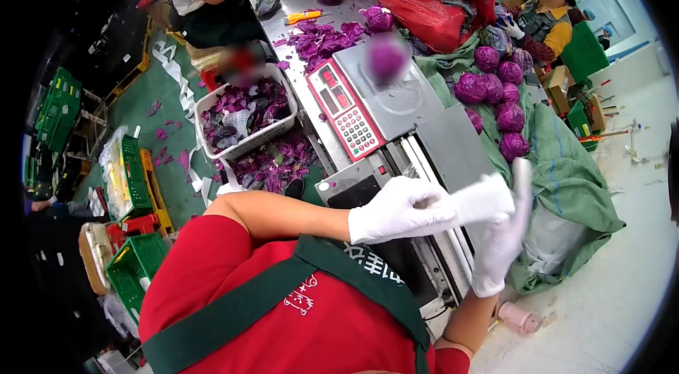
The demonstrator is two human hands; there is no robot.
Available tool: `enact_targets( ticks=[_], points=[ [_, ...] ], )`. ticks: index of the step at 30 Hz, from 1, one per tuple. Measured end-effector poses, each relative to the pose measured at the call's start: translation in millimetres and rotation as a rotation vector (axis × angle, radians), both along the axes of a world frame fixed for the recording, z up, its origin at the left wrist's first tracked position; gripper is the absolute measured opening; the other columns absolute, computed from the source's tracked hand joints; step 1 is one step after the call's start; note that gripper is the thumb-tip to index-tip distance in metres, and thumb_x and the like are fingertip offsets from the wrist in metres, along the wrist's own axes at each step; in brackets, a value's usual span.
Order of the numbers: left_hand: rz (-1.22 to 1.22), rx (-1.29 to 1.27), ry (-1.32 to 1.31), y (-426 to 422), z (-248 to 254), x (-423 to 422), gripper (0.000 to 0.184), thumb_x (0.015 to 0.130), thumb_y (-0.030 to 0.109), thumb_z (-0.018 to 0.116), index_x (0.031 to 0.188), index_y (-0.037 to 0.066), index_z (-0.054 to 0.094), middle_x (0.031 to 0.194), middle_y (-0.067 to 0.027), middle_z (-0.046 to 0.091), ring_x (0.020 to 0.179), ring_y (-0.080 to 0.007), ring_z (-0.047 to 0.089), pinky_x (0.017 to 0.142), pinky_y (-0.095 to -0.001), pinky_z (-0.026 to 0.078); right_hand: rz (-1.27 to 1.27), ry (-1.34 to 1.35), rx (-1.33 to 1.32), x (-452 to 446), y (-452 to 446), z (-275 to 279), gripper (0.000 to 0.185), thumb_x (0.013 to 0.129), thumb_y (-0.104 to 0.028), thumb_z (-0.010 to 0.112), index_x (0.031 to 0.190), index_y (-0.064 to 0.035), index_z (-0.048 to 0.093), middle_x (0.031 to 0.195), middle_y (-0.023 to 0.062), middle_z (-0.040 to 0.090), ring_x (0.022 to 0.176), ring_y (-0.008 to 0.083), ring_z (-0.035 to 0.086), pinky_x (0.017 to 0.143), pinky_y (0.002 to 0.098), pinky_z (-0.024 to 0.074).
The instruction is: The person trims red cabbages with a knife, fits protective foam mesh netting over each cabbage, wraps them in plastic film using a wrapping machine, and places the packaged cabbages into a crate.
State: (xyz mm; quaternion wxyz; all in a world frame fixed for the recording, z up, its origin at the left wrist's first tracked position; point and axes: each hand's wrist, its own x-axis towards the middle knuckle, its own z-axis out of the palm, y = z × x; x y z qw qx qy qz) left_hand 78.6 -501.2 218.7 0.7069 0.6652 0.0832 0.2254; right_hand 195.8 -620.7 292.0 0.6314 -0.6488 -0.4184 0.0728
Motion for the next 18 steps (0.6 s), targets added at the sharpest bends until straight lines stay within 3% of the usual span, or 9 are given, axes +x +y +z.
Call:
enact_targets(
  ticks=[1,2,4,6,9,12,15,17,18],
  points=[
    [0.052,-0.071,0.005,5.4,-6.0,2.8,0.028,0.086,0.029,0.071,0.094,0.002,0.070,0.066,-0.0069,0.062,0.061,-0.0076,0.056,0.057,-0.0266,0.047,0.096,0.183,-0.208,0.9,2.6,-18.4,0.064,0.092,-0.046,0.055,0.130,0.0053,0.047,0.125,0.0130,0.056,0.116,0.0216,0.052,0.101,0.0337,0.0383],
    [0.040,-0.069,-0.003,11.6,-9.0,1.9,0.028,0.086,0.029,0.071,0.094,0.002,0.070,0.066,-0.0069,0.062,0.061,-0.0076,0.056,0.057,-0.0266,0.047,0.138,0.251,-0.270,0.9,9.4,-36.2,0.040,0.092,-0.022,0.063,0.122,0.0029,0.055,0.120,0.0107,0.057,0.111,0.0182,0.054,0.098,0.0323,0.0418],
    [0.155,-0.094,0.059,29.6,-6.7,-2.3,0.026,0.087,0.026,0.070,0.095,0.002,0.071,0.064,-0.0040,0.062,0.060,-0.0065,0.056,0.056,-0.0259,0.046,-0.011,0.387,-0.266,-0.9,28.1,-45.4,0.028,0.095,-0.014,0.057,0.117,0.0030,0.058,0.110,0.0083,0.060,0.097,0.0145,0.058,0.085,0.0280,0.0473],
    [0.017,-0.293,0.150,58.2,-9.9,-9.2,0.021,0.091,0.014,0.065,0.104,-0.002,0.068,0.084,-0.0013,0.068,0.074,-0.0054,0.061,0.068,-0.0216,0.050,-0.072,0.306,-0.209,9.1,46.0,-45.3,0.025,0.095,-0.012,0.056,0.115,0.0026,0.059,0.104,0.0065,0.062,0.091,0.0125,0.058,0.080,0.0265,0.0479],
    [0.021,-0.255,-0.060,97.7,-5.0,-2.0,0.055,0.087,0.018,0.070,0.133,0.001,0.045,0.118,-0.0060,0.057,0.106,-0.0104,0.054,0.091,-0.0267,0.044,-0.046,0.403,-0.397,3.9,79.1,-50.4,0.021,0.096,-0.014,0.057,0.109,0.0010,0.064,0.090,0.0016,0.063,0.081,0.0083,0.058,0.074,0.0240,0.0481],
    [-0.032,-0.210,-0.061,143.4,-23.5,16.6,0.050,0.086,0.016,0.070,0.128,0.000,0.048,0.114,-0.0070,0.058,0.106,-0.0124,0.056,0.092,-0.0283,0.045,0.092,0.421,-0.536,-17.4,121.9,-66.9,0.024,0.096,-0.016,0.057,0.107,0.0039,0.064,0.093,0.0023,0.065,0.082,0.0074,0.057,0.075,0.0243,0.0476],
    [-0.128,-0.352,0.087,180.2,-34.9,20.2,0.024,0.091,0.009,0.062,0.112,-0.002,0.058,0.090,-0.0040,0.064,0.086,-0.0091,0.062,0.079,-0.0240,0.051,0.076,0.595,-0.554,-17.0,152.1,-72.1,0.026,0.098,-0.019,0.054,0.107,0.0045,0.063,0.095,0.0060,0.067,0.081,0.0106,0.061,0.074,0.0265,0.0504],
    [-0.041,-0.556,0.071,200.9,-25.8,20.3,0.021,0.091,0.009,0.062,0.109,-0.001,0.058,0.086,-0.0024,0.062,0.083,-0.0083,0.061,0.076,-0.0232,0.051,0.151,0.976,-0.203,-16.3,173.4,-64.1,0.029,0.099,-0.020,0.049,0.109,0.0053,0.060,0.094,0.0094,0.068,0.079,0.0151,0.065,0.074,0.0295,0.0536],
    [0.034,-0.647,0.048,209.4,-21.9,21.0,0.019,0.091,0.009,0.062,0.107,0.000,0.059,0.083,-0.0009,0.061,0.082,-0.0076,0.060,0.075,-0.0225,0.050,0.029,0.824,-0.164,-15.5,188.6,-75.5,0.035,0.100,-0.025,0.047,0.121,0.0015,0.056,0.091,0.0075,0.067,0.077,0.0142,0.065,0.069,0.0273,0.0550]
  ],
)
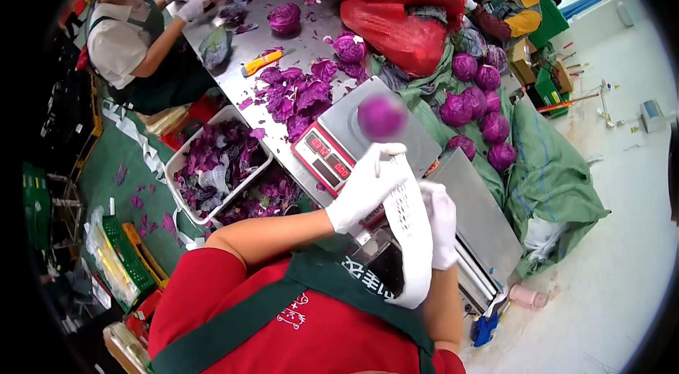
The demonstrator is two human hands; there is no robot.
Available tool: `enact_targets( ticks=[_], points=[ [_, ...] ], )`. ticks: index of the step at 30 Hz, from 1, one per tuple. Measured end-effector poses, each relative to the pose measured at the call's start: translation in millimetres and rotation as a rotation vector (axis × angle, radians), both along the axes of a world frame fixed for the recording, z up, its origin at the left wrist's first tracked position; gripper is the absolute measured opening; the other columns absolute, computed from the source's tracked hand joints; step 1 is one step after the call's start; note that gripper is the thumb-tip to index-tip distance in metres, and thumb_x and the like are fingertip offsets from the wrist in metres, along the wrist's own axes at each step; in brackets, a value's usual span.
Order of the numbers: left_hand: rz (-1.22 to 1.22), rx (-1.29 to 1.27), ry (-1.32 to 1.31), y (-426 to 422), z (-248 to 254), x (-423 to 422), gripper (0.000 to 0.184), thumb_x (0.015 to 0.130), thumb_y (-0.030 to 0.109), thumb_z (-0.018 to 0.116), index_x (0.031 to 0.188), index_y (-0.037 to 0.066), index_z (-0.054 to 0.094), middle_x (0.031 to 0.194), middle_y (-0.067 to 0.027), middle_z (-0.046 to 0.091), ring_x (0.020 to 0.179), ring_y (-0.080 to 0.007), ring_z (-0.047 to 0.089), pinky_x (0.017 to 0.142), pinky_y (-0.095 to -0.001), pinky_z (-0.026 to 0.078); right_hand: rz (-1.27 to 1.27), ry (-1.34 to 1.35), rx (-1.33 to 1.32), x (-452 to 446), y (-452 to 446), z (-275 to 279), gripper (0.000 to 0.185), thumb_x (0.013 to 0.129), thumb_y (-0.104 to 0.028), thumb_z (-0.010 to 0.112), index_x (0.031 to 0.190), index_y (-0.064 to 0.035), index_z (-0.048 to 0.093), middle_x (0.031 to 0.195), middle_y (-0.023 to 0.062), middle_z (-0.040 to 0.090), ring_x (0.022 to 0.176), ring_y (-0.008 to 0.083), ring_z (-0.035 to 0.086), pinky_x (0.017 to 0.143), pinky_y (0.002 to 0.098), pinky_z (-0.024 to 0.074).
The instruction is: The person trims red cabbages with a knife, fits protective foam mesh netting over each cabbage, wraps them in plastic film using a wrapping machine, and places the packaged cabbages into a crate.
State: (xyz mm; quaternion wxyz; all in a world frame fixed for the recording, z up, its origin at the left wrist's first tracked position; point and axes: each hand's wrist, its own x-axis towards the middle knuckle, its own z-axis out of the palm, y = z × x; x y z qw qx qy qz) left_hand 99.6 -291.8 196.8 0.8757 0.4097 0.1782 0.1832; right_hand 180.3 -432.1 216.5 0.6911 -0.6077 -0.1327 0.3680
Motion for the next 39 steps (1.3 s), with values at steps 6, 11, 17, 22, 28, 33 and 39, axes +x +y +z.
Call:
enact_targets(
  ticks=[6,11,17,22,28,33,39],
  points=[
    [0.037,0.545,0.021,29.2,-46.1,12.4,0.010,0.089,0.013,0.064,0.089,0.003,0.061,0.090,-0.0008,0.060,0.081,-0.0075,0.056,0.074,-0.0227,0.046,-0.152,-0.393,-0.004,-21.1,62.3,-42.2,0.046,0.095,-0.023,0.058,0.134,-0.0004,0.050,0.130,0.0109,0.053,0.126,0.0182,0.043,0.108,0.0309,0.0305],
    [0.114,0.112,0.052,55.0,-47.0,11.2,0.011,0.094,0.015,0.059,0.092,0.006,0.053,0.082,0.0029,0.055,0.075,-0.0035,0.051,0.068,-0.0193,0.043,-0.274,-0.042,0.048,-18.2,68.6,-51.5,0.029,0.094,-0.009,0.058,0.121,0.0003,0.054,0.117,0.0079,0.060,0.103,0.0139,0.058,0.093,0.0287,0.0459],
    [-0.743,0.023,0.304,87.9,-110.8,-4.5,0.030,0.085,0.019,0.070,0.109,0.001,0.062,0.094,-0.0050,0.065,0.090,-0.0112,0.061,0.083,-0.0269,0.049,-0.236,0.211,0.255,41.5,50.3,-46.4,0.029,0.095,-0.014,0.054,0.121,-0.0002,0.051,0.083,0.0005,0.054,0.071,0.0103,0.055,0.070,0.0263,0.0512],
    [-0.023,0.587,0.283,155.7,-105.2,47.5,0.028,0.084,0.028,0.071,0.091,0.002,0.063,0.079,-0.0091,0.069,0.073,-0.0212,0.068,0.067,-0.0376,0.052,0.468,-0.463,-0.653,89.6,65.0,-59.6,0.031,0.086,-0.018,0.067,0.111,0.0005,0.063,0.095,0.0051,0.067,0.083,0.0085,0.059,0.072,0.0245,0.0481],
    [0.042,1.532,0.790,193.6,-125.3,117.6,0.029,0.092,0.037,0.050,0.096,0.011,0.063,0.085,-0.0177,0.068,0.081,-0.0364,0.066,0.069,-0.0486,0.050,-0.076,-0.788,-0.872,167.7,129.0,-108.5,0.028,0.091,-0.022,0.053,0.098,0.0025,0.066,0.081,0.0154,0.067,0.071,0.0255,0.065,0.066,0.0360,0.0506],
    [0.073,1.630,0.476,176.5,-143.4,93.9,0.014,0.086,0.012,0.054,0.096,0.007,0.062,0.090,-0.0153,0.067,0.084,-0.0304,0.065,0.069,-0.0404,0.051,-0.360,0.079,-0.118,94.3,150.3,-134.5,0.030,0.099,-0.021,0.047,0.114,0.0028,0.059,0.106,0.0103,0.066,0.092,0.0199,0.062,0.082,0.0297,0.0486],
    [-0.366,-0.303,-0.067,118.8,-104.4,36.6,0.040,0.100,0.024,0.045,0.133,0.002,0.047,0.121,-0.0132,0.061,0.108,-0.0241,0.061,0.093,-0.0390,0.052,-0.304,-0.383,-0.159,34.0,115.8,-54.5,0.025,0.098,-0.011,0.045,0.106,0.0067,0.060,0.103,0.0098,0.066,0.094,0.0145,0.061,0.087,0.0265,0.0466]
  ],
)
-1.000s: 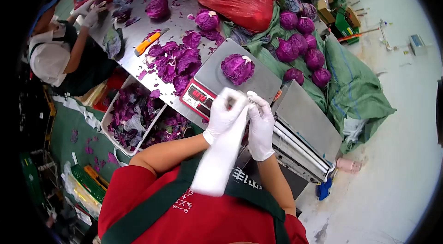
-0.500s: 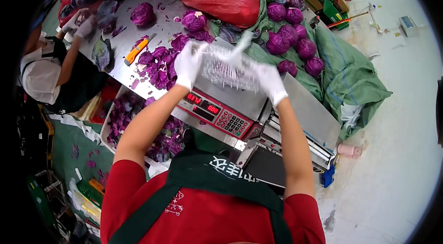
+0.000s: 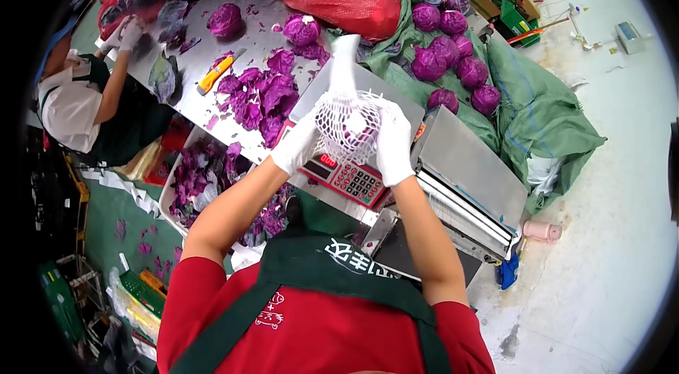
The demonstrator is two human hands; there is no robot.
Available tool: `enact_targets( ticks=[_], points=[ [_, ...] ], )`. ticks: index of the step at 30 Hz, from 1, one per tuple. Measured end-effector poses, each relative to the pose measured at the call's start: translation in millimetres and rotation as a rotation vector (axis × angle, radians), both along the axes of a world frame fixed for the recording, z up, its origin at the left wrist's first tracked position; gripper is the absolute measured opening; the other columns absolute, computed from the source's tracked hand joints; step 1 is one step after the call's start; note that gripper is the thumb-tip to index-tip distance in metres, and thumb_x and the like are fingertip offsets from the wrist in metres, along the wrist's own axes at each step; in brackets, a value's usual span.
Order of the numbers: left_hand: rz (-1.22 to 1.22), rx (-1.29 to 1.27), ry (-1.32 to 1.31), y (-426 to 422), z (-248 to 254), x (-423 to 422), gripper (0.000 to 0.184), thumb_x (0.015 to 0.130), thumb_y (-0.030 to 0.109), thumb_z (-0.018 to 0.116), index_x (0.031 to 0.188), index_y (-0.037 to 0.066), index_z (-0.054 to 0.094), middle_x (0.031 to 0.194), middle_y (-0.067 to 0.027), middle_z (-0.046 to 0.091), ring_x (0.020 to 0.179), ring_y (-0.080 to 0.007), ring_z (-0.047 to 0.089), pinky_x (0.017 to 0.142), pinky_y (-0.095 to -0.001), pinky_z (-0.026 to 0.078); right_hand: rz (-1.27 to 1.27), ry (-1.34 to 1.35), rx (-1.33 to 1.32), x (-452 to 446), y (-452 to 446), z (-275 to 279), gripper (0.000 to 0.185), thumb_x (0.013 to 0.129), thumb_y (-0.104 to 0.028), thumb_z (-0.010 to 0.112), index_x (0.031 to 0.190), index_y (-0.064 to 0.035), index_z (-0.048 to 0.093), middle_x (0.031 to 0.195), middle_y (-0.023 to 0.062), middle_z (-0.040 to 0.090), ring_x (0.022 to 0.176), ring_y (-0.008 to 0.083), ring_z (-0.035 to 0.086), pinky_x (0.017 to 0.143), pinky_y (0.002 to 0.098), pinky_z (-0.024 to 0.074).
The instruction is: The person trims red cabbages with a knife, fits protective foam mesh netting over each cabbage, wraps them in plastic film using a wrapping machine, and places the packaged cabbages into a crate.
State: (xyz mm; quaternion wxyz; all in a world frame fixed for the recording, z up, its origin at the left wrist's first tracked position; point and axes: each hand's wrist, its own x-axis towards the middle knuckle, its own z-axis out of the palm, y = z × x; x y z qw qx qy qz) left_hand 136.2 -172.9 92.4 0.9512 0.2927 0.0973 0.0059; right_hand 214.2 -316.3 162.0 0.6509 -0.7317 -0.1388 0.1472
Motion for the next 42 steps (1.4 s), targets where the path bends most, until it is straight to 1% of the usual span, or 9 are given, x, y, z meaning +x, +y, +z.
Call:
enact_targets(
  ticks=[3,9,11,15,17,21,31,37,42],
  points=[
    [-0.243,-0.548,0.009,-19.6,44.2,-28.2,0.055,0.101,0.043,0.034,0.137,0.002,0.042,0.125,-0.0146,0.058,0.110,-0.0289,0.060,0.093,-0.0438,0.052,0.121,-0.129,-0.216,-25.2,-46.7,14.4,0.024,0.096,-0.009,0.045,0.106,0.0057,0.061,0.100,0.0088,0.066,0.093,0.0136,0.060,0.086,0.0251,0.0458],
    [-0.152,-0.502,0.129,-86.6,49.0,-59.8,0.060,0.100,0.050,0.035,0.129,-0.001,0.049,0.126,-0.0188,0.057,0.115,-0.0294,0.057,0.102,-0.0435,0.045,0.525,0.817,0.573,-55.1,-155.1,45.3,0.046,0.096,-0.029,0.053,0.125,0.0067,0.048,0.115,0.0152,0.062,0.099,0.0243,0.064,0.090,0.0381,0.0508],
    [-0.196,-0.481,0.065,-123.0,58.2,-68.5,0.053,0.101,0.044,0.038,0.127,0.000,0.050,0.125,-0.0174,0.058,0.111,-0.0278,0.059,0.098,-0.0405,0.048,0.378,0.743,0.516,-56.6,-179.8,46.8,0.035,0.099,-0.031,0.048,0.103,0.0019,0.059,0.096,0.0087,0.066,0.085,0.0133,0.062,0.076,0.0277,0.0506],
    [-0.173,-0.397,-0.168,-173.9,72.4,-67.4,0.041,0.096,0.031,0.045,0.113,-0.003,0.059,0.109,-0.0176,0.065,0.101,-0.0275,0.063,0.094,-0.0400,0.049,0.217,0.596,0.189,-68.1,-231.3,12.3,0.039,0.102,-0.037,0.040,0.120,-0.0045,0.054,0.116,0.0052,0.062,0.106,0.0160,0.059,0.091,0.0314,0.0487],
    [-0.161,-0.040,-0.245,-191.0,83.7,-56.2,0.033,0.090,0.023,0.052,0.108,-0.003,0.061,0.101,-0.0155,0.066,0.094,-0.0246,0.063,0.093,-0.0348,0.048,0.310,1.067,0.698,-93.4,-233.0,43.4,0.053,0.101,-0.044,0.035,0.137,-0.0052,0.043,0.134,0.0112,0.051,0.123,0.0233,0.050,0.104,0.0385,0.0408],
    [0.091,0.321,-0.295,-229.0,110.7,-39.6,0.049,0.086,0.019,0.066,0.127,0.003,0.046,0.119,-0.0081,0.056,0.109,-0.0156,0.053,0.097,-0.0305,0.041,0.179,0.938,0.627,-80.3,-249.7,53.5,0.050,0.100,-0.039,0.037,0.130,-0.0011,0.050,0.126,0.0124,0.058,0.118,0.0281,0.054,0.104,0.0412,0.0414],
    [0.592,1.900,0.519,86.8,2.3,113.3,0.106,0.060,0.051,0.083,0.147,0.020,0.030,0.144,-0.0266,0.031,0.135,-0.0410,0.032,0.107,-0.0463,0.035,-0.006,0.449,0.226,92.3,-376.1,29.6,0.041,0.097,-0.028,0.046,0.130,-0.0043,0.052,0.121,0.0066,0.061,0.108,0.0190,0.060,0.096,0.0339,0.0459],
    [0.307,2.108,0.740,163.5,-36.2,198.2,0.117,0.053,0.053,0.084,0.149,0.035,0.019,0.151,-0.0239,0.020,0.137,-0.0492,0.022,0.103,-0.0700,0.025,-0.029,0.333,-0.149,98.4,-386.2,17.3,0.049,0.095,-0.019,0.046,0.138,0.0040,0.041,0.136,0.0113,0.051,0.123,0.0211,0.050,0.107,0.0327,0.0352],
    [0.524,1.745,0.367,237.6,-121.6,221.9,0.086,0.059,0.031,0.088,0.134,0.011,0.049,0.116,-0.0207,0.062,0.103,-0.0294,0.063,0.094,-0.0390,0.048,-0.158,0.142,-0.453,88.0,-394.0,20.6,0.054,0.099,-0.031,0.047,0.142,0.0013,0.037,0.144,0.0134,0.041,0.135,0.0211,0.035,0.112,0.0312,0.0242]
  ],
)
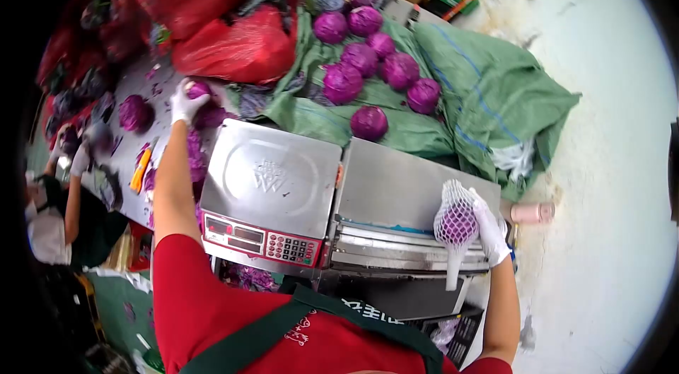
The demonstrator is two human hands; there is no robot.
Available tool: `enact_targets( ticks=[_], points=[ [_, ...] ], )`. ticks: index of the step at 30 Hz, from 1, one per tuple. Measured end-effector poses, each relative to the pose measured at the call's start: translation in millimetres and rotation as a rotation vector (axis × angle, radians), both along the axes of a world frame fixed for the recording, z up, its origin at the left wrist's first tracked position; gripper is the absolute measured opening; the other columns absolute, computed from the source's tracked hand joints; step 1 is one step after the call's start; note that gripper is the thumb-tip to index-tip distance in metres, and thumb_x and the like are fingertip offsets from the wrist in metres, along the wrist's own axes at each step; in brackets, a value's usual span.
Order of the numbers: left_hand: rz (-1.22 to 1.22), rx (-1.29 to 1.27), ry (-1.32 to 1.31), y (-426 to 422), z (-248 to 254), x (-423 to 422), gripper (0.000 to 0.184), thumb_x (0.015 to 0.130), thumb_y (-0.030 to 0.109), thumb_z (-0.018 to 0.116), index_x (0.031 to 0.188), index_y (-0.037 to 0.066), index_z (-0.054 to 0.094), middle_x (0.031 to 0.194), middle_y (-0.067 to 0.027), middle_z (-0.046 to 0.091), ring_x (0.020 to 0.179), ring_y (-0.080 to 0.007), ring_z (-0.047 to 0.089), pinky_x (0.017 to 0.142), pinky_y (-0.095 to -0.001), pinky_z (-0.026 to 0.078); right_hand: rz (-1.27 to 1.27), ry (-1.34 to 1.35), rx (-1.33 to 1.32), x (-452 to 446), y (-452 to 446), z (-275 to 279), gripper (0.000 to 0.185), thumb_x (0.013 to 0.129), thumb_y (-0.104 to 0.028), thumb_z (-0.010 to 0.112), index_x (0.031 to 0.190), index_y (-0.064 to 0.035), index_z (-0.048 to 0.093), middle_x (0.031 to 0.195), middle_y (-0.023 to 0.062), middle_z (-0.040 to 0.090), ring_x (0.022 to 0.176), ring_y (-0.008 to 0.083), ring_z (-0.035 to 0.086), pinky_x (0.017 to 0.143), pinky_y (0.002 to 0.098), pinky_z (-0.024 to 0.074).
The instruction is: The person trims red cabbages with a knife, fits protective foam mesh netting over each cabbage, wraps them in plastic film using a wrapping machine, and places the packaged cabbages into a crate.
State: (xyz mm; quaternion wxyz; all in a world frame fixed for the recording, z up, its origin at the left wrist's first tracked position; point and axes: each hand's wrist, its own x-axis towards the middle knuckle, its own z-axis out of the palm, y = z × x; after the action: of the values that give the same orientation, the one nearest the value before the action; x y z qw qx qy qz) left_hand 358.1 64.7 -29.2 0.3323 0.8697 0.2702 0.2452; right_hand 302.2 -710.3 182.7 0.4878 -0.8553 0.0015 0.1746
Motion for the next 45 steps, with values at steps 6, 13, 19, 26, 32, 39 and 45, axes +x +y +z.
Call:
enact_targets(
  ticks=[6,13,19,26,32,39,45],
  points=[
    [-0.087,-0.640,-0.304,-52.7,81.5,-40.4,0.076,0.078,0.016,0.078,0.141,0.002,0.037,0.129,-0.0138,0.051,0.110,-0.0202,0.056,0.094,-0.0312,0.048,-0.247,-0.087,-0.237,-6.7,-28.3,15.5,0.038,0.098,-0.032,0.050,0.127,-0.0094,0.059,0.085,-0.0061,0.056,0.071,0.0032,0.044,0.062,0.0186,0.0374],
    [-0.624,-0.021,-0.057,-232.0,178.8,-124.3,0.087,0.061,0.011,0.079,0.140,0.012,0.043,0.134,-0.0134,0.044,0.129,-0.0281,0.038,0.112,-0.0368,0.028,-0.235,-0.264,-0.113,46.9,-118.1,-12.1,0.031,0.094,-0.026,0.057,0.112,-0.0030,0.067,0.095,-0.0006,0.066,0.082,0.0068,0.054,0.074,0.0224,0.0444],
    [-0.559,0.259,0.134,-304.1,154.4,-144.3,0.087,0.057,0.011,0.078,0.137,0.012,0.044,0.129,-0.0202,0.044,0.124,-0.0373,0.043,0.106,-0.0413,0.037,-0.235,-0.284,-0.270,92.1,-154.6,-6.2,0.036,0.087,-0.032,0.062,0.101,0.0010,0.069,0.092,0.0074,0.070,0.084,0.0136,0.061,0.078,0.0271,0.0467],
    [-0.447,0.120,0.047,-302.0,133.3,-163.6,0.104,0.063,0.018,0.082,0.148,0.004,0.023,0.149,-0.0190,0.028,0.134,-0.0338,0.033,0.113,-0.0393,0.026,-0.080,-0.596,-0.809,168.7,-181.1,-30.9,0.023,0.084,-0.025,0.054,0.093,-0.0139,0.071,0.094,0.0158,0.068,0.093,0.0336,0.064,0.082,0.0423,0.0507],
    [-0.284,0.031,-0.046,-306.6,105.1,-167.0,0.093,0.076,0.015,0.077,0.149,0.004,0.020,0.154,-0.0158,0.022,0.140,-0.0293,0.024,0.116,-0.0366,0.020,0.024,-0.579,-0.974,235.9,-121.8,-67.9,0.029,0.086,-0.028,0.056,0.109,-0.0140,0.067,0.114,0.0146,0.063,0.103,0.0312,0.061,0.084,0.0414,0.0508],
    [-0.178,-0.481,-0.181,-318.6,125.6,-176.7,0.074,0.088,0.013,0.067,0.149,0.006,0.024,0.152,-0.0125,0.025,0.135,-0.0246,0.034,0.112,-0.0392,0.029,-0.026,-0.467,-0.741,231.5,-124.3,-62.6,0.043,0.082,-0.032,0.062,0.118,-0.0084,0.061,0.107,0.0222,0.064,0.100,0.0383,0.061,0.087,0.0452,0.0479],
    [0.009,-0.184,-0.235,-359.9,161.6,-191.3,0.060,0.093,0.019,0.061,0.145,0.009,0.034,0.149,-0.0106,0.030,0.137,-0.0245,0.032,0.114,-0.0401,0.025,-0.030,-0.491,-0.666,161.8,-197.4,-21.7,0.029,0.086,-0.032,0.055,0.093,-0.0058,0.064,0.099,0.0192,0.066,0.098,0.0376,0.061,0.084,0.0462,0.0472]
  ],
)
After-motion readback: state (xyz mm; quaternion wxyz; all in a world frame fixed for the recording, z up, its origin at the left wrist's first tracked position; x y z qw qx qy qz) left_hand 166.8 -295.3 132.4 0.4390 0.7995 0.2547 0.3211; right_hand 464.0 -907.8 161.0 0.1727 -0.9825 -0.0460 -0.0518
